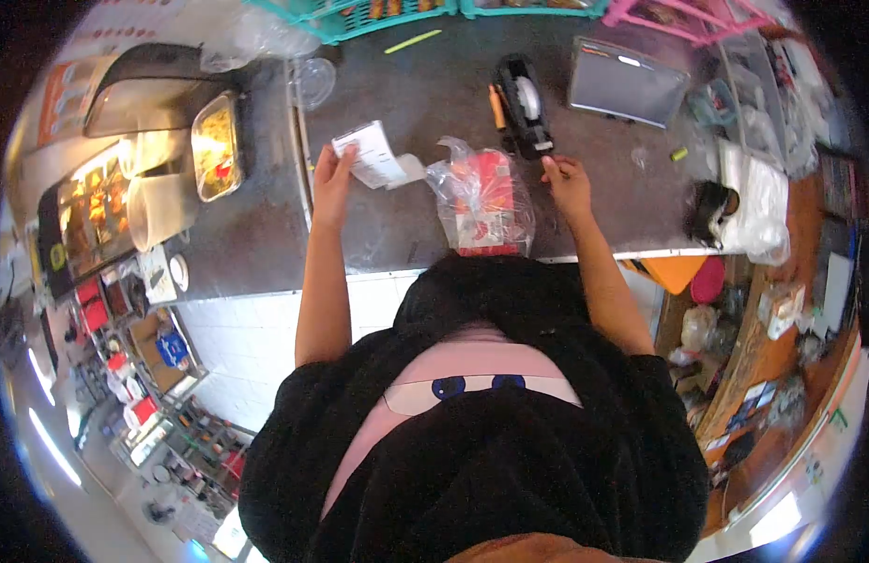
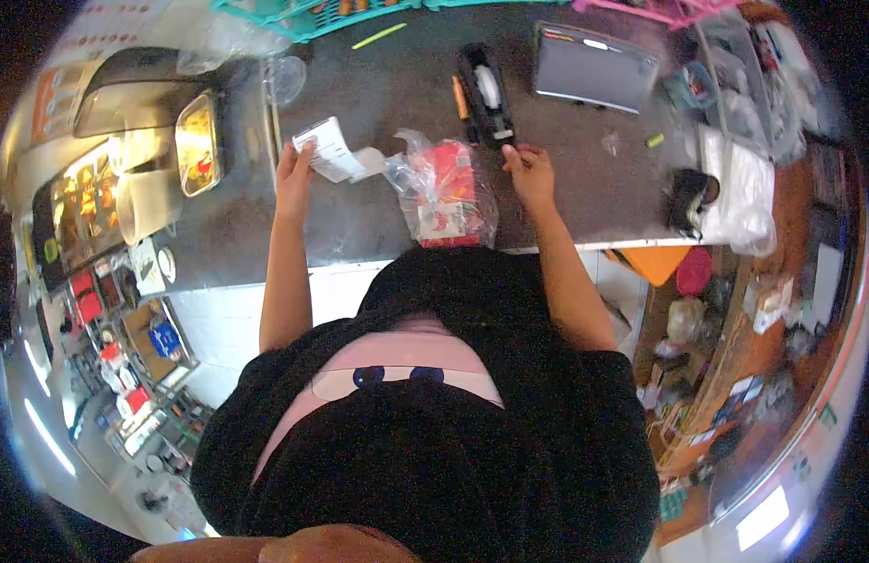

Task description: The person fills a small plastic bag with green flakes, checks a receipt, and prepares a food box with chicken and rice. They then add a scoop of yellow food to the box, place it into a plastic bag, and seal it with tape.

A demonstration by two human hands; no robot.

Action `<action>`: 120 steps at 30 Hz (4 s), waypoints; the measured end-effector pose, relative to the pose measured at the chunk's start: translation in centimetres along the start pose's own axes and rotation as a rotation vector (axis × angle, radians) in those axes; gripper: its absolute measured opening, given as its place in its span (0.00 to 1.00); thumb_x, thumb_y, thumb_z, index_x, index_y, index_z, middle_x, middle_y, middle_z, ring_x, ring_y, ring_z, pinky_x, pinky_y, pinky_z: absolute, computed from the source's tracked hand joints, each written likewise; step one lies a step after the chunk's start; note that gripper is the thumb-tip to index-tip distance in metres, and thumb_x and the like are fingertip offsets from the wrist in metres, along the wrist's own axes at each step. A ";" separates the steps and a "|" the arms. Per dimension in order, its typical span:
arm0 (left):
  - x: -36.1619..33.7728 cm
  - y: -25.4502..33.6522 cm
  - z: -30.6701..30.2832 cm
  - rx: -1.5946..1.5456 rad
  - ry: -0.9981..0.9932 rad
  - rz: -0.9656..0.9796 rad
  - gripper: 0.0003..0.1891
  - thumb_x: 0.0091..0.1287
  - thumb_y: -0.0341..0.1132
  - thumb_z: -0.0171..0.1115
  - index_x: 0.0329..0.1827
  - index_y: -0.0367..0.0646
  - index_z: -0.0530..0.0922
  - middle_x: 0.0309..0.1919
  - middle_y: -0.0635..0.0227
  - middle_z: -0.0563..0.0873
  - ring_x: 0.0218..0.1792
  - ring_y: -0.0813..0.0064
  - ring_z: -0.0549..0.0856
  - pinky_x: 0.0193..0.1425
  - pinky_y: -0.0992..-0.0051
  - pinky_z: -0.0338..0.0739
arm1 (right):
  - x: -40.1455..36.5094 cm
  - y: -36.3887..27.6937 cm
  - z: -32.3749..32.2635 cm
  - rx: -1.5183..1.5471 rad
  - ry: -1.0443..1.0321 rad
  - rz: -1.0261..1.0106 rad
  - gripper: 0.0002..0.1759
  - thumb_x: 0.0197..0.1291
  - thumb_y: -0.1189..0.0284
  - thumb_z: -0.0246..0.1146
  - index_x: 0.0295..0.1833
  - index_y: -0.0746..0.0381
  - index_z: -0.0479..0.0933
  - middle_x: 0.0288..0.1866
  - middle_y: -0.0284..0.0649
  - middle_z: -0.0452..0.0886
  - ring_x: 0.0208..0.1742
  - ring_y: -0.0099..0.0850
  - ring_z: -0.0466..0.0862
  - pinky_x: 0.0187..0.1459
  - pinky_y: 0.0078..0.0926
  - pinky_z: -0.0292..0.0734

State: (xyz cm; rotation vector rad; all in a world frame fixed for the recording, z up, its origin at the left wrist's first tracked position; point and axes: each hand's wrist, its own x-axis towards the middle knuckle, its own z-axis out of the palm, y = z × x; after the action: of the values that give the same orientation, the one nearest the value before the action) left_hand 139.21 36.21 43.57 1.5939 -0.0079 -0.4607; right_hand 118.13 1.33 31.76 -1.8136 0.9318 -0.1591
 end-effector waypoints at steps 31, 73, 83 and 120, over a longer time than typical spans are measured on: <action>-12.3 10.0 18.6 0.276 -0.425 0.455 0.14 0.61 0.22 0.60 0.50 0.37 0.82 0.57 0.61 0.80 0.62 0.64 0.78 0.66 0.67 0.71 | -2.4 -26.3 -11.8 -0.394 -1.074 -0.917 0.17 0.60 0.60 0.69 0.34 0.65 0.85 0.29 0.48 0.83 0.30 0.42 0.83 0.36 0.38 0.75; -19.3 -2.0 11.7 -0.186 -0.127 -0.605 0.24 0.69 0.53 0.67 0.50 0.38 0.85 0.42 0.68 0.88 0.45 0.79 0.84 0.50 0.74 0.77 | -4.9 -6.4 1.7 0.222 -0.581 -0.298 0.14 0.53 0.74 0.70 0.46 0.58 0.78 0.46 0.40 0.84 0.46 0.39 0.85 0.52 0.33 0.78; -19.6 -1.3 13.1 -0.139 -0.101 -0.689 0.26 0.69 0.56 0.65 0.55 0.41 0.82 0.44 0.68 0.87 0.47 0.74 0.85 0.55 0.64 0.80 | -1.8 -7.1 2.4 0.023 -0.447 -0.473 0.11 0.58 0.75 0.68 0.47 0.62 0.80 0.38 0.44 0.89 0.40 0.37 0.89 0.45 0.29 0.82; -18.1 -14.4 14.2 0.182 0.078 -0.058 0.22 0.58 0.32 0.79 0.42 0.41 0.69 0.38 0.64 0.85 0.39 0.77 0.86 0.47 0.74 0.82 | 5.2 -8.9 -1.1 0.494 -0.361 0.475 0.26 0.66 0.53 0.67 0.51 0.68 0.80 0.51 0.45 0.77 0.52 0.41 0.82 0.44 0.46 0.89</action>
State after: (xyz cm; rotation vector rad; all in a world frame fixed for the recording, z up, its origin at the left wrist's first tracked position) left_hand 114.54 28.96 34.87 1.7936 0.0569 -0.4527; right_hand 125.74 -1.54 38.19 -1.0866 0.9353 0.2162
